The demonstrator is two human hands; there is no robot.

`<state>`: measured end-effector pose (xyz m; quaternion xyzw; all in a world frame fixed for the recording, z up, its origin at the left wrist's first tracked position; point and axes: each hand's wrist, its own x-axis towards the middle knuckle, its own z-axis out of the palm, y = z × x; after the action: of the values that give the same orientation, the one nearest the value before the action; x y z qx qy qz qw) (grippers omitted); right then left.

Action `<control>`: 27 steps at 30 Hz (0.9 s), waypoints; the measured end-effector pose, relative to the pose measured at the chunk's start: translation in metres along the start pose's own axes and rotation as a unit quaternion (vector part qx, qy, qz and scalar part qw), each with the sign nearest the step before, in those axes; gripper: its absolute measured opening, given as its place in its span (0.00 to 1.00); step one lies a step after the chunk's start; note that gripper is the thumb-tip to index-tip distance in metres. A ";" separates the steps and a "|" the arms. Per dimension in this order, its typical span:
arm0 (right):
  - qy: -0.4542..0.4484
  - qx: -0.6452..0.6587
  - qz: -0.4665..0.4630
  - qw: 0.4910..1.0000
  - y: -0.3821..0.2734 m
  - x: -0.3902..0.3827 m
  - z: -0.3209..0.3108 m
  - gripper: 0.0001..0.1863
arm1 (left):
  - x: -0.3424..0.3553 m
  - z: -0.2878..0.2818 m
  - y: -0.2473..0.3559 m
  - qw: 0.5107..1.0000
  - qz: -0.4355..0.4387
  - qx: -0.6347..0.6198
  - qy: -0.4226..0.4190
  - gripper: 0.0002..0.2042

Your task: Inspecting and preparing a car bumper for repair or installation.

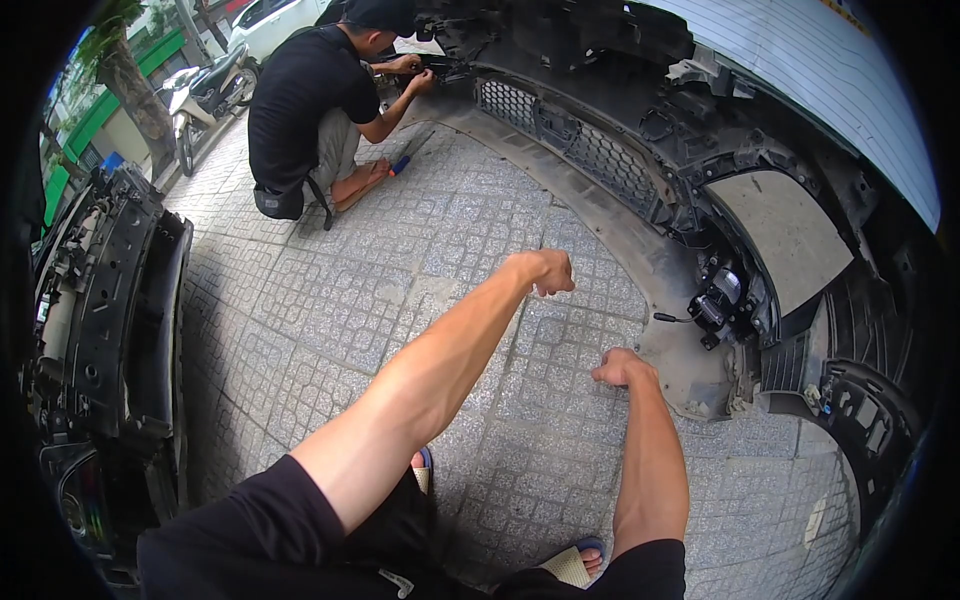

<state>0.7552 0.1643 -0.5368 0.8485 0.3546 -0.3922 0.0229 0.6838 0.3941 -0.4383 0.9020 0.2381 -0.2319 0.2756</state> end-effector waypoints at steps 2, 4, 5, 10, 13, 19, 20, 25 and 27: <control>-0.004 0.002 0.000 1.000 -0.004 0.002 -0.001 0.26 | 0.004 -0.001 -0.006 1.000 0.002 0.009 0.000 0.15; 0.001 -0.005 -0.003 1.000 -0.001 0.003 0.002 0.26 | 0.006 0.001 -0.006 1.000 0.009 0.008 -0.001 0.14; 0.008 -0.013 -0.008 1.000 0.000 0.003 0.002 0.26 | 0.006 0.001 -0.007 1.000 0.014 0.007 -0.001 0.14; -0.021 -0.010 0.008 1.000 -0.004 -0.001 0.000 0.30 | 0.002 0.002 -0.006 1.000 0.015 0.010 0.002 0.15; -0.046 -0.006 0.019 0.999 -0.005 -0.002 -0.001 0.33 | -0.001 0.002 -0.005 1.000 0.016 0.008 0.004 0.15; -0.023 0.006 0.015 1.000 0.000 0.000 0.003 0.30 | -0.006 0.000 0.000 1.000 0.014 0.012 0.003 0.15; 0.001 0.008 -0.003 1.000 0.002 0.001 0.004 0.27 | -0.006 0.000 0.001 1.000 0.015 0.014 0.002 0.16; -0.001 -0.001 -0.006 1.000 0.001 -0.001 0.004 0.27 | -0.006 0.000 0.000 1.000 0.013 0.010 -0.009 0.16; -0.005 0.001 -0.002 1.000 0.000 -0.005 0.002 0.27 | -0.005 0.001 0.000 1.000 0.009 0.009 -0.007 0.16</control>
<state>0.7514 0.1610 -0.5351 0.8459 0.3561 -0.3963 0.0230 0.6796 0.3921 -0.4365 0.9049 0.2265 -0.2377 0.2709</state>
